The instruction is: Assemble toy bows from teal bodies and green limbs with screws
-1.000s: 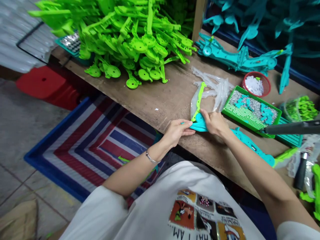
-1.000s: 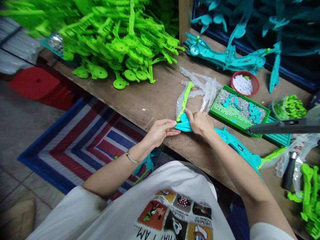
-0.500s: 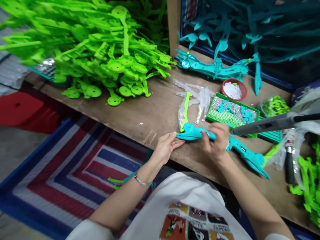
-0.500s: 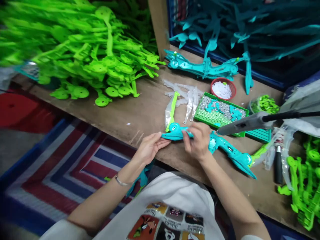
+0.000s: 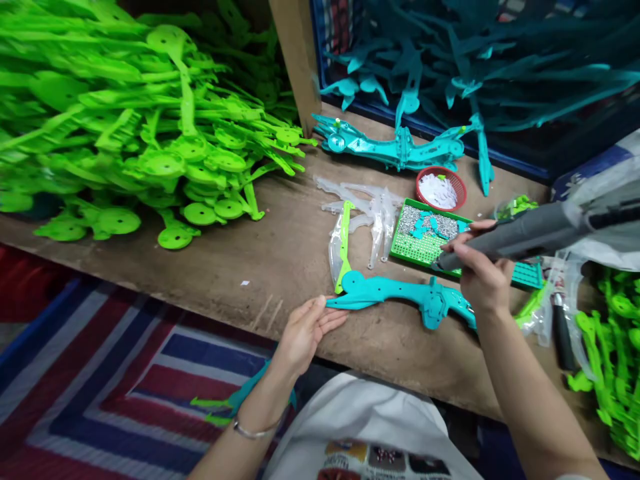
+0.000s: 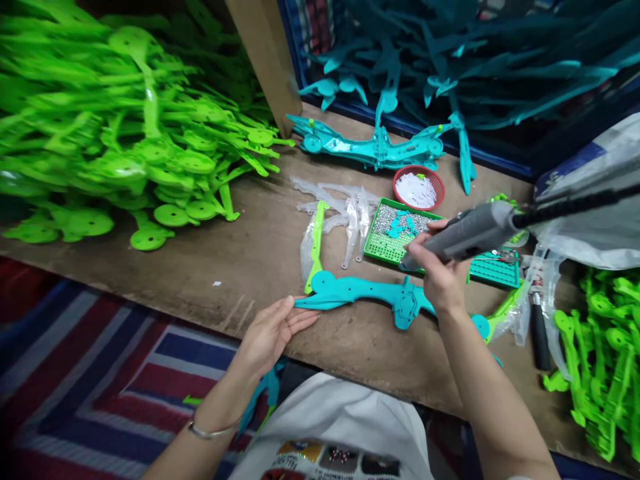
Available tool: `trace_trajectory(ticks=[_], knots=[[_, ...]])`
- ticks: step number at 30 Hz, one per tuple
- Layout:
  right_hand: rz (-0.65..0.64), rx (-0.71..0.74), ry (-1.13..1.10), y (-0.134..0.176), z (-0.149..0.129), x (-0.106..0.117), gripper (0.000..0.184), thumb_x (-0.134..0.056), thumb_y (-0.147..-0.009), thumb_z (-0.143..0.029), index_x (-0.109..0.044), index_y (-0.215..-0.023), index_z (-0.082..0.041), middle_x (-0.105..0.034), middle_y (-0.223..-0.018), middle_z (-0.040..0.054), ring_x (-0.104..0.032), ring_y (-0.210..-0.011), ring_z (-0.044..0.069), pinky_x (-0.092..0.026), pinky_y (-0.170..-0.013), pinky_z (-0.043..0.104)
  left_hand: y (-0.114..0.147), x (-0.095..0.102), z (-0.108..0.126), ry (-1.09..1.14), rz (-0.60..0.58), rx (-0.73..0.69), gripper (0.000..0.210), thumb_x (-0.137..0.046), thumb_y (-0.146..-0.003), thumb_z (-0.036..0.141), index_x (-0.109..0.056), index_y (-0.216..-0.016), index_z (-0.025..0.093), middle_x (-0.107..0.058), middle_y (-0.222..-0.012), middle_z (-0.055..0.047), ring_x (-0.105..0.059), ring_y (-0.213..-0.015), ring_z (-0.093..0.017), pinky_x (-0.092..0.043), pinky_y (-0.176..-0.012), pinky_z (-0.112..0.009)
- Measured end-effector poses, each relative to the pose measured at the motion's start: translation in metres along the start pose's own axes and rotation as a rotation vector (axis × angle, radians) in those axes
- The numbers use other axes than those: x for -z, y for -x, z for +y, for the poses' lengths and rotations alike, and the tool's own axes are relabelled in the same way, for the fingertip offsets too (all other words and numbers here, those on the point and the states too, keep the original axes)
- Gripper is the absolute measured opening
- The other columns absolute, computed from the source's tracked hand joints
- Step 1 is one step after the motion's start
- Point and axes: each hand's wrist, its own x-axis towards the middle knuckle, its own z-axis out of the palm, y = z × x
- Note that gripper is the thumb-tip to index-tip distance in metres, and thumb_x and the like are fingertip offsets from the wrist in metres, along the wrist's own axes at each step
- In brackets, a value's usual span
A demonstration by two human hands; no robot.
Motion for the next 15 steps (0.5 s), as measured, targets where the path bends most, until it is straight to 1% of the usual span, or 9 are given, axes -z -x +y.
trace_trajectory(ticks=[2, 4, 6, 9, 12, 15], knots=[[0.065, 0.132, -0.001, -0.018, 0.014, -0.011, 0.029, -0.078, -0.076, -0.032, -0.060, -0.098, -0.025, -0.060, -0.065, -0.0067, -0.061, -0.056, 0.014, -0.051, -0.060, 0.031, 0.000, 0.000, -0.001, -0.006, 0.012, 0.000, 0.051, -0.081, -0.079, 0.052, -0.070, -0.108, 0.011, -0.079, -0.102, -0.014, -0.076, -0.097, -0.027, -0.057, -0.099, -0.046], [0.123, 0.217, 0.029, -0.031, 0.031, -0.019, 0.026, -0.076, -0.081, -0.035, -0.057, -0.097, -0.025, -0.056, -0.060, -0.0084, -0.056, -0.049, 0.012, -0.048, -0.055, 0.029, 0.001, 0.000, -0.001, -0.010, 0.021, 0.003, 0.051, -0.081, -0.079, 0.052, -0.070, -0.108, 0.011, -0.079, -0.104, -0.014, -0.076, -0.098, -0.027, -0.057, -0.099, -0.046], [0.131, 0.236, 0.057, -0.038, 0.048, -0.024, 0.026, -0.074, -0.084, -0.038, -0.056, -0.099, -0.025, -0.055, -0.058, -0.0089, -0.055, -0.048, 0.012, -0.048, -0.054, 0.029, 0.001, -0.002, -0.001, -0.010, 0.027, 0.010, 0.052, -0.080, -0.079, 0.053, -0.069, -0.107, 0.011, -0.078, -0.105, -0.015, -0.076, -0.098, -0.027, -0.057, -0.099, -0.047], [0.100, 0.238, 0.081, -0.040, 0.065, -0.026, 0.024, -0.071, -0.086, -0.038, -0.055, -0.099, -0.025, -0.056, -0.057, -0.0088, -0.055, -0.046, 0.012, -0.047, -0.052, 0.029, 0.001, -0.004, 0.000, -0.007, 0.037, 0.014, 0.053, -0.081, -0.078, 0.054, -0.069, -0.107, 0.011, -0.078, -0.106, -0.016, -0.076, -0.097, -0.028, -0.057, -0.099, -0.047], [0.093, 0.241, 0.098, -0.041, 0.072, -0.024, 0.023, -0.071, -0.086, -0.039, -0.056, -0.097, -0.025, -0.056, -0.056, -0.0085, -0.054, -0.046, 0.011, -0.047, -0.052, 0.029, 0.001, -0.005, 0.001, -0.009, 0.046, 0.017, 0.054, -0.082, -0.077, 0.054, -0.069, -0.107, 0.011, -0.078, -0.107, -0.016, -0.076, -0.098, -0.028, -0.058, -0.097, -0.046], [0.082, 0.240, 0.111, -0.041, 0.074, -0.023, 0.022, -0.070, -0.086, -0.038, -0.056, -0.096, -0.025, -0.056, -0.055, -0.0083, -0.055, -0.046, 0.012, -0.047, -0.053, 0.029, 0.002, -0.005, 0.001, -0.015, 0.054, 0.021, 0.055, -0.081, -0.077, 0.055, -0.069, -0.107, 0.011, -0.078, -0.106, -0.016, -0.076, -0.098, -0.028, -0.058, -0.097, -0.046]])
